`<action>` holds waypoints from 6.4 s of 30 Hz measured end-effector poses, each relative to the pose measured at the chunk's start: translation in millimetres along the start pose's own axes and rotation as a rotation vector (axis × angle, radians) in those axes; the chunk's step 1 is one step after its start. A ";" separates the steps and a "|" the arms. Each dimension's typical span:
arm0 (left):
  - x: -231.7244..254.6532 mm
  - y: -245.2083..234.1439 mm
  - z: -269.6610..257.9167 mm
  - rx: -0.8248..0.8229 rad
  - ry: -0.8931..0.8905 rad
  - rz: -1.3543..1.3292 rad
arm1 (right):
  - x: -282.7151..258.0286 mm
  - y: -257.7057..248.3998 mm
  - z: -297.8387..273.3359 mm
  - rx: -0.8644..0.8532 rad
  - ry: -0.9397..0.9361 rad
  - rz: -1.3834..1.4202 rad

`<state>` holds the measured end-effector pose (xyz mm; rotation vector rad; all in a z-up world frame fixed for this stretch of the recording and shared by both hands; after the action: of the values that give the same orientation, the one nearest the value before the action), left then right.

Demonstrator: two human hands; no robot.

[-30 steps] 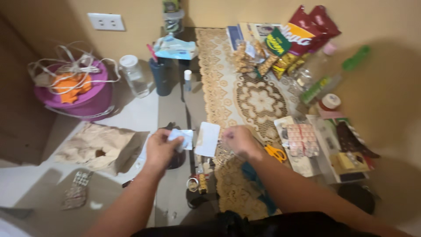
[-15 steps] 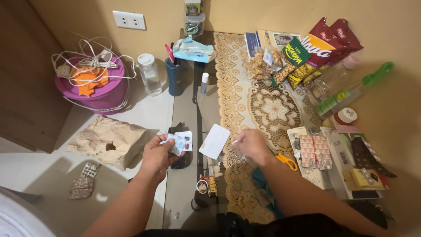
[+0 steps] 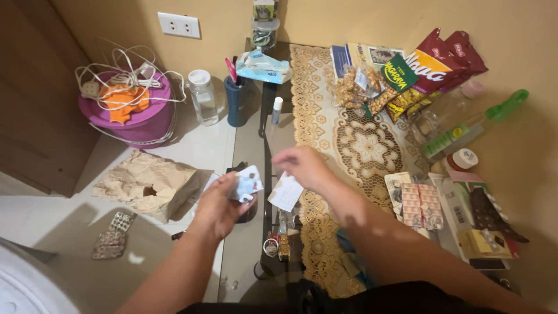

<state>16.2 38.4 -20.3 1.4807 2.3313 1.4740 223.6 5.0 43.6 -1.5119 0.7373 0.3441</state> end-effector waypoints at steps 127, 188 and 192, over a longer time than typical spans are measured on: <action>-344.7 208.8 -118.8 -1.346 0.371 1.185 | 237.2 -82.9 -423.4 1.007 0.852 -0.503; -63.9 31.8 -20.2 -0.237 0.298 1.318 | 276.0 -120.9 76.5 0.387 0.291 0.714; -66.9 38.2 -6.3 -0.202 0.273 1.228 | 332.3 -123.4 149.0 0.297 0.399 0.872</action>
<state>77.0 -9.2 -19.1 2.9777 1.1308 2.0431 581.5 63.4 -84.3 -0.9131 1.6862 0.5522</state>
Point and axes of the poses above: each hand's wrist, its own z-axis towards the middle knuckle, its own y-axis out of the palm, x = y × z, the point moved 5 cm from there along z, towards the middle knuckle, and after that the axes turned 14 degrees about -z, right-handed, at the moved point
